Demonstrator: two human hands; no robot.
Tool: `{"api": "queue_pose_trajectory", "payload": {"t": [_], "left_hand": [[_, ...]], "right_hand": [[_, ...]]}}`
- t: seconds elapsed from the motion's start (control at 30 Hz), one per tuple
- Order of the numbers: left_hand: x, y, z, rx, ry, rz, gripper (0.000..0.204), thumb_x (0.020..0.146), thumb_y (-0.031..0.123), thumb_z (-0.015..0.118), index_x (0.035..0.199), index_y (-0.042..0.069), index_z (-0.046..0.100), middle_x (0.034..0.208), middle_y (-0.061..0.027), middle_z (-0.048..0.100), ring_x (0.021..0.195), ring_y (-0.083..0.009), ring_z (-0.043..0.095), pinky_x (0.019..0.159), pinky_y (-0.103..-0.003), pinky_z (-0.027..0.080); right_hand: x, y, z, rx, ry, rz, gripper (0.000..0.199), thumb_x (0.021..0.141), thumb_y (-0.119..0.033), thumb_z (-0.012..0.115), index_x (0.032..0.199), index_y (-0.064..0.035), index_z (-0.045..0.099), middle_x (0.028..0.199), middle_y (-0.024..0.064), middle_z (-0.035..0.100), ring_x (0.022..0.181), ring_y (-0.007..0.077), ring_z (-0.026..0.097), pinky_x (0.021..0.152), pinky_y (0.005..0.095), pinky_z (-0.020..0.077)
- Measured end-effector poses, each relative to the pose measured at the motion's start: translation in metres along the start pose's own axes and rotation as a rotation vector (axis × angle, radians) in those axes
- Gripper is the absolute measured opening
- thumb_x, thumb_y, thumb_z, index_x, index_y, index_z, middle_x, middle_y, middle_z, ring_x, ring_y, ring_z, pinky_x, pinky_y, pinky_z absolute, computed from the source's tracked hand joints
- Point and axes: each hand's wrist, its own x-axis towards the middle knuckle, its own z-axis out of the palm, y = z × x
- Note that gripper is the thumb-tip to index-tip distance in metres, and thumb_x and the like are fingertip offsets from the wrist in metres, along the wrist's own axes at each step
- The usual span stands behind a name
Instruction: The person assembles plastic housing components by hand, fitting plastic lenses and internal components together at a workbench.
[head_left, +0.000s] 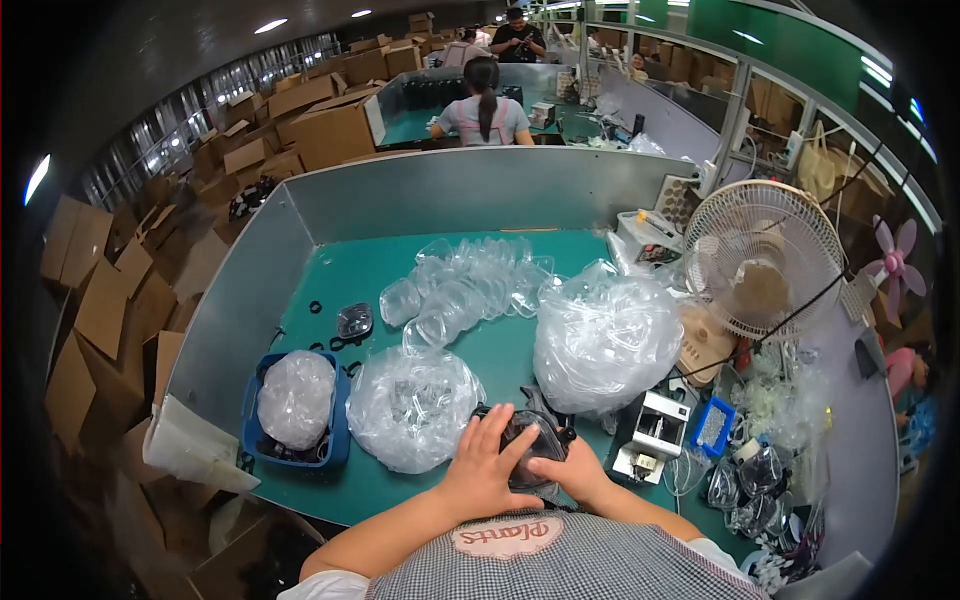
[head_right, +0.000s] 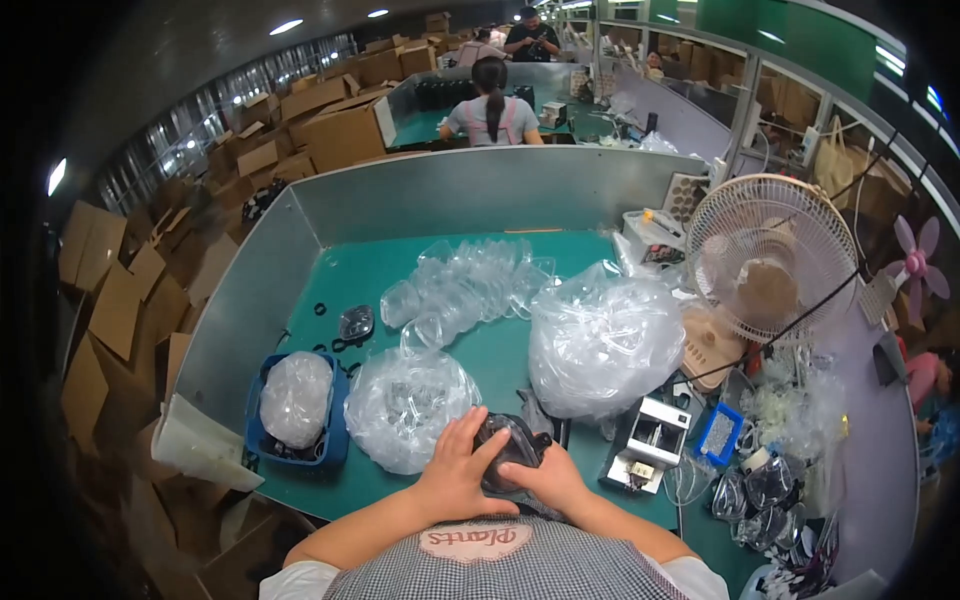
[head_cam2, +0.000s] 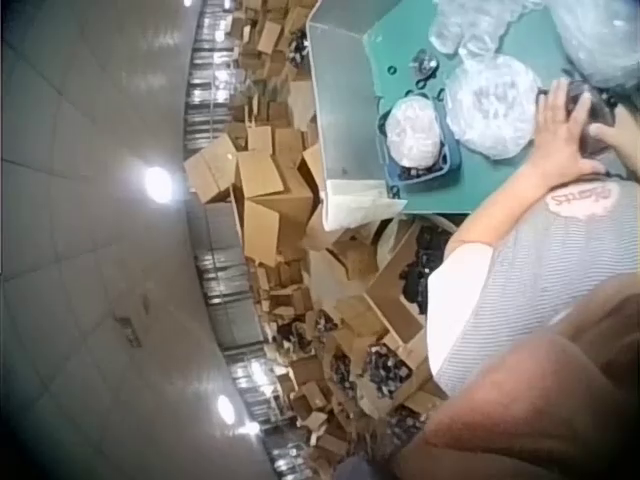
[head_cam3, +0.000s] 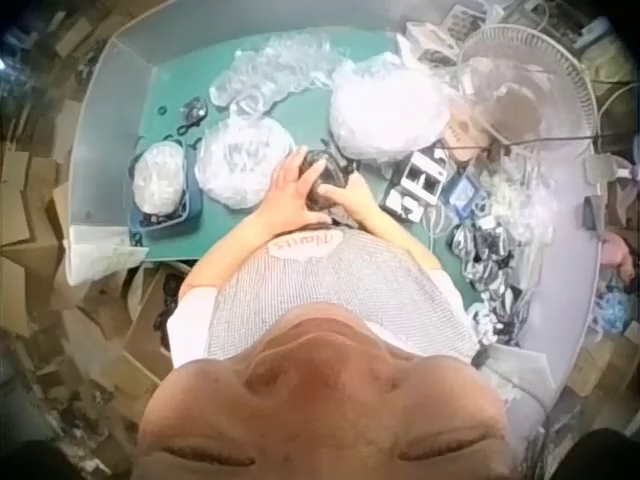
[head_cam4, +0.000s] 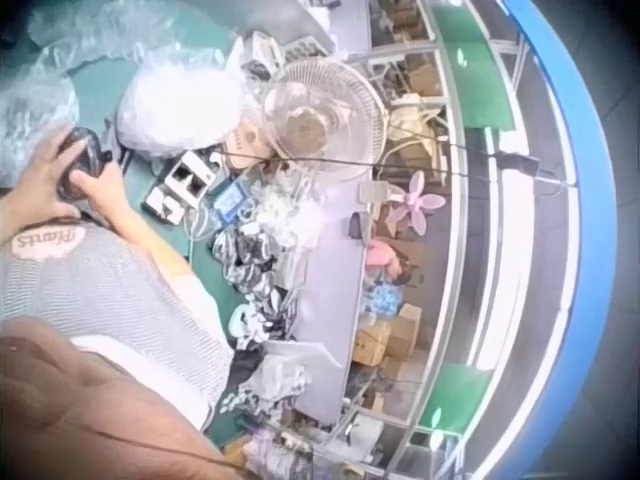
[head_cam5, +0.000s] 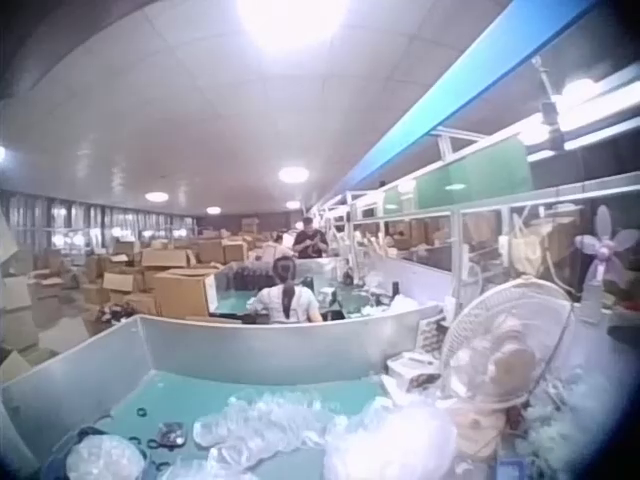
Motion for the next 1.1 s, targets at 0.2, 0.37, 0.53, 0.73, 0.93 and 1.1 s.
{"api": "queue_pose_trajectory", "payload": {"t": [0.2,0.37,0.53,0.73,0.93,1.1], "left_hand": [[0.01,0.006,0.006,-0.01,0.029,-0.102,0.117,0.052,0.054,0.086,0.148,0.022,0.026,0.146,-0.0232,0.025,0.131,-0.0455,0.032,0.103,-0.062,0.029],[0.007,0.004,0.004,-0.11,0.178,-0.114,0.12,0.051,0.04,0.087,0.147,0.01,0.021,0.138,-0.0266,0.031,0.122,-0.0461,0.04,0.1,-0.054,0.039],[0.001,0.005,0.002,-0.64,0.156,-0.308,0.126,0.052,0.034,0.089,0.149,0.008,0.012,0.141,-0.0221,0.024,0.125,-0.0359,0.041,0.101,-0.048,0.043],[-0.012,-0.012,0.013,-0.632,0.201,-0.217,0.128,0.055,0.033,0.089,0.15,0.005,0.008,0.141,-0.0204,0.024,0.126,-0.0328,0.039,0.102,-0.043,0.042],[-0.013,-0.007,0.017,-0.696,0.233,-0.178,0.128,0.055,0.031,0.089,0.149,0.002,0.007,0.137,-0.0195,0.03,0.128,-0.0337,0.038,0.106,-0.044,0.036],[-0.015,-0.007,0.013,-0.743,0.139,-0.242,0.128,0.057,0.025,0.089,0.15,0.003,0.004,0.138,-0.0188,0.029,0.131,-0.0332,0.037,0.108,-0.044,0.034]], "right_hand": [[-0.001,-0.001,-0.004,-0.084,0.013,0.105,0.048,0.08,-0.017,0.074,0.121,0.0014,0.056,0.107,0.0077,0.064,0.095,0.0149,0.062,0.084,0.0306,0.0512],[-0.011,-0.022,0.004,0.11,-0.234,0.037,0.049,0.083,-0.018,0.071,0.124,0.0012,0.052,0.114,0.0071,0.062,0.104,0.0137,0.058,0.09,0.0292,0.0482],[-0.006,-0.008,0.002,-0.059,-0.401,-0.258,0.055,0.085,-0.029,0.072,0.127,0.0003,0.051,0.119,0.0081,0.061,0.108,0.0148,0.057,0.097,0.0318,0.0448],[-0.006,-0.004,0.014,0.196,-0.423,-0.106,0.064,0.086,-0.035,0.072,0.132,0.0005,0.046,0.123,0.0084,0.056,0.113,0.0156,0.053,0.098,0.0323,0.0435],[-0.007,0.0,0.015,0.244,-0.414,-0.088,0.062,0.085,-0.025,0.073,0.133,0.0007,0.044,0.122,0.0072,0.055,0.11,0.0143,0.054,0.095,0.0312,0.0455],[-0.007,0.002,0.015,0.177,-0.351,-0.07,0.056,0.082,-0.018,0.071,0.129,0.0011,0.047,0.118,0.0066,0.057,0.108,0.0133,0.055,0.094,0.0295,0.0457]]}}
